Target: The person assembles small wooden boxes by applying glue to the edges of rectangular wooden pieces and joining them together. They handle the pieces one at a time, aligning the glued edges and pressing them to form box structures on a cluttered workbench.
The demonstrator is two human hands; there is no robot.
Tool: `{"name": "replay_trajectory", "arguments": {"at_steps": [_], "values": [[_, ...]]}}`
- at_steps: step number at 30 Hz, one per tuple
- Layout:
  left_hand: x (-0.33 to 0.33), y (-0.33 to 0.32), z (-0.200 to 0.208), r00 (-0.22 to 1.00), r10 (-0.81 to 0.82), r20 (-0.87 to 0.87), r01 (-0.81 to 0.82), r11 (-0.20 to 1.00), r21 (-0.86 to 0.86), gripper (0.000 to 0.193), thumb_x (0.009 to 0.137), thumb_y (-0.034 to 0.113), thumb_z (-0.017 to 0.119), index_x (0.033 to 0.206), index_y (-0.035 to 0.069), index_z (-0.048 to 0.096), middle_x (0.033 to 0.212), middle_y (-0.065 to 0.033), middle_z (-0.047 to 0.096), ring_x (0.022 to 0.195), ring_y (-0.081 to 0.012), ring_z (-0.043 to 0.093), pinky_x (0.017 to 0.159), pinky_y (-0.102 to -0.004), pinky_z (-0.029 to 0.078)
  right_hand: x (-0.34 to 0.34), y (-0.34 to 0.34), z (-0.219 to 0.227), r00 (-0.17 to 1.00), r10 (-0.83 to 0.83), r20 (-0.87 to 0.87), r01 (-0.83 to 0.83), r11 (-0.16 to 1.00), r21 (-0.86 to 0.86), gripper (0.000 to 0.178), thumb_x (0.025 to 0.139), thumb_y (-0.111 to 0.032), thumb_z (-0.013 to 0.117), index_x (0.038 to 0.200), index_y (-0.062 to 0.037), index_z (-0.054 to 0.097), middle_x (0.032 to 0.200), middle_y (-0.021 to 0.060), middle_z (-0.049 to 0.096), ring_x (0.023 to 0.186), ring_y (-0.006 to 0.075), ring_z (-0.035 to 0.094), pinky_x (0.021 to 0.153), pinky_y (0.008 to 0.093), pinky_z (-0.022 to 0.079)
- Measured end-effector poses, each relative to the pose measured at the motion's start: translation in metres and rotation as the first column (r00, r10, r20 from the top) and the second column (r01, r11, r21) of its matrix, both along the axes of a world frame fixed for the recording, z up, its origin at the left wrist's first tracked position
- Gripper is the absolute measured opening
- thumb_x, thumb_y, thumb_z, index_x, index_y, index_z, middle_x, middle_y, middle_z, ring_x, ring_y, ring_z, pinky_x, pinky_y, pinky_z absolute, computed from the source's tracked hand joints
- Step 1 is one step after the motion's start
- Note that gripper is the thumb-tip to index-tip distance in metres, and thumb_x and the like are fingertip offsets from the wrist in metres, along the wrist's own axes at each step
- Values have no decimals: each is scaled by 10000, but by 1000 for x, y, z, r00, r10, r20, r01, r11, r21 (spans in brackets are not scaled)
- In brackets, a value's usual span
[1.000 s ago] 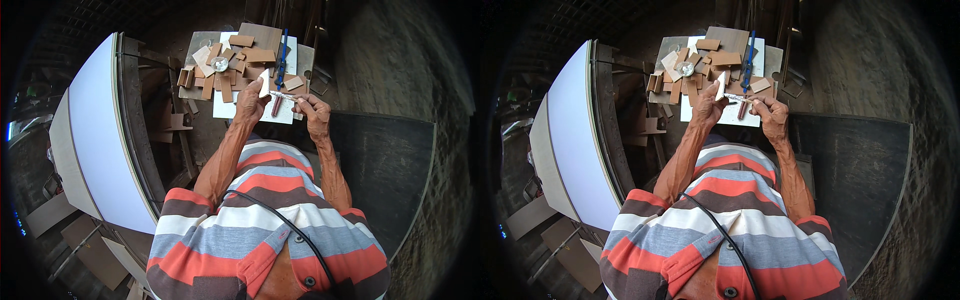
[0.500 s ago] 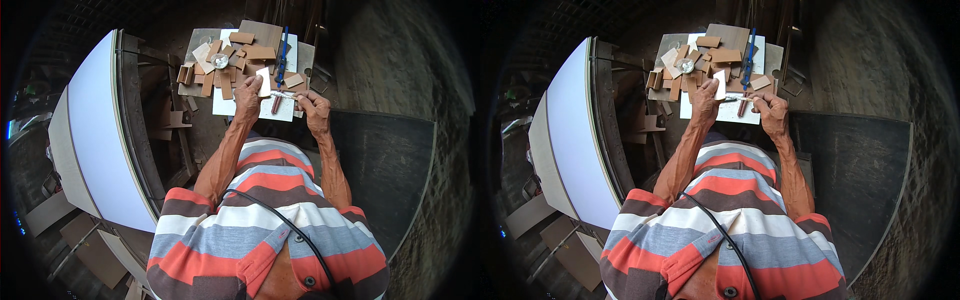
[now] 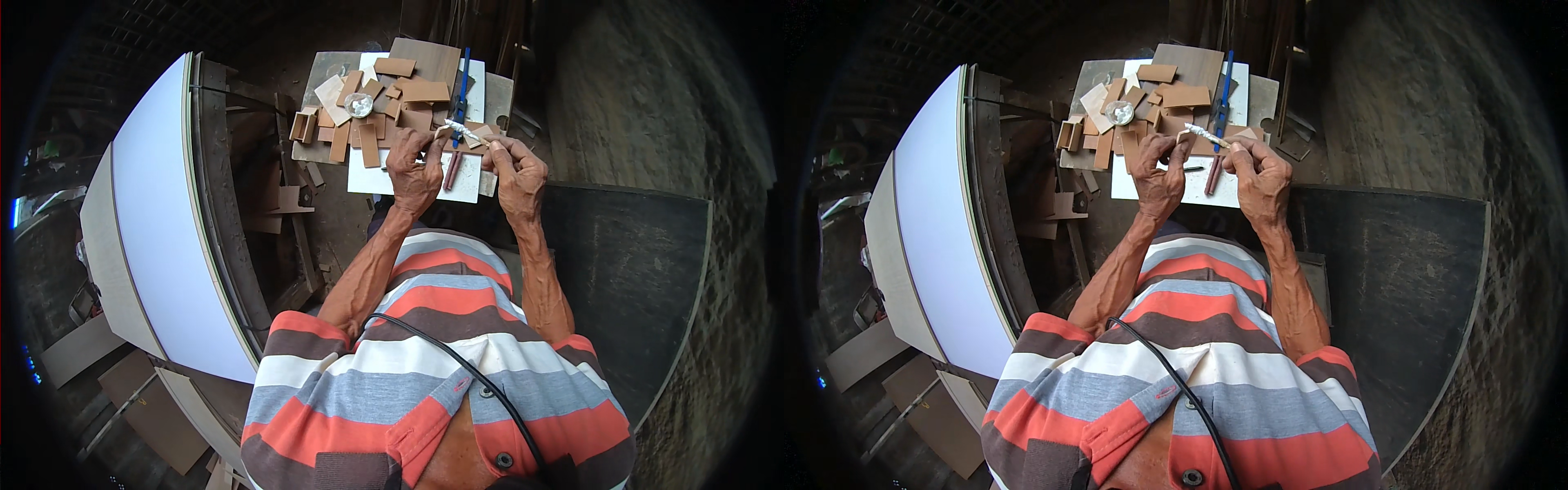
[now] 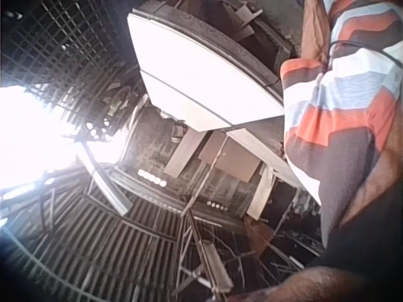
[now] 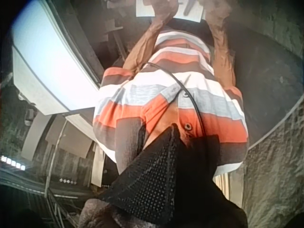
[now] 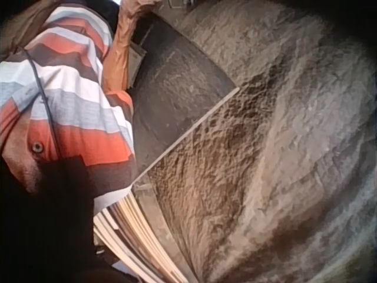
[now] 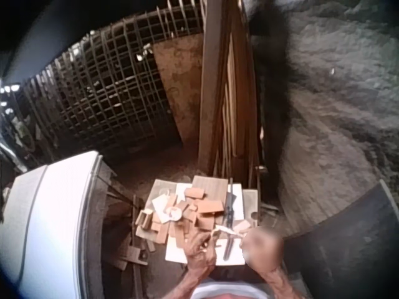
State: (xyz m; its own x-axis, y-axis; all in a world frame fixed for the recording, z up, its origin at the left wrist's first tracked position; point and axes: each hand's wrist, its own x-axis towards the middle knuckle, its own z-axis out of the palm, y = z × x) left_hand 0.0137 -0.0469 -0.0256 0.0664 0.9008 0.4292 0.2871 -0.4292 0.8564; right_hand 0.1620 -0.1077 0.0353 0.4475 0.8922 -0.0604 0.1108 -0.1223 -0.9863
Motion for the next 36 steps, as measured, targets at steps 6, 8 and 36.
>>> {"name": "replay_trajectory", "arguments": {"at_steps": [6, 8, 36], "values": [[-4, 1, -3, 996, 4, -92, 3, 998, 70, 87, 787, -7, 709, 865, 9, 676, 800, -89, 622, 692, -199, 567, 581, -306, 448, -5, 0, 0, 999, -17, 32, 17, 1000, 7, 199, 927, -112, 567, 935, 44, 689, 670, 23, 635, 636, 68, 573, 599, 222, 458], [-4, 2, -4, 994, 10, -107, -1, 996, 85, 91, 785, -15, 707, 866, 9, 674, 797, -90, 621, 697, -203, 568, 583, -306, 449, -5, 0, 0, 999, -20, 37, 20, 1000, -7, 203, 929, -114, 562, 930, 46, 688, 667, 22, 633, 635, 69, 571, 598, 224, 457], [2, 9, -2, 989, 10, -144, 12, 988, 152, 142, 735, -47, 687, 858, 9, 643, 738, -102, 557, 690, -280, 536, 598, -391, 418, -9, -2, -13, 996, 7, -93, -6, 1000, 16, 199, 955, -109, 547, 993, 36, 678, 751, 42, 686, 619, 47, 533, 586, 214, 453]]}}
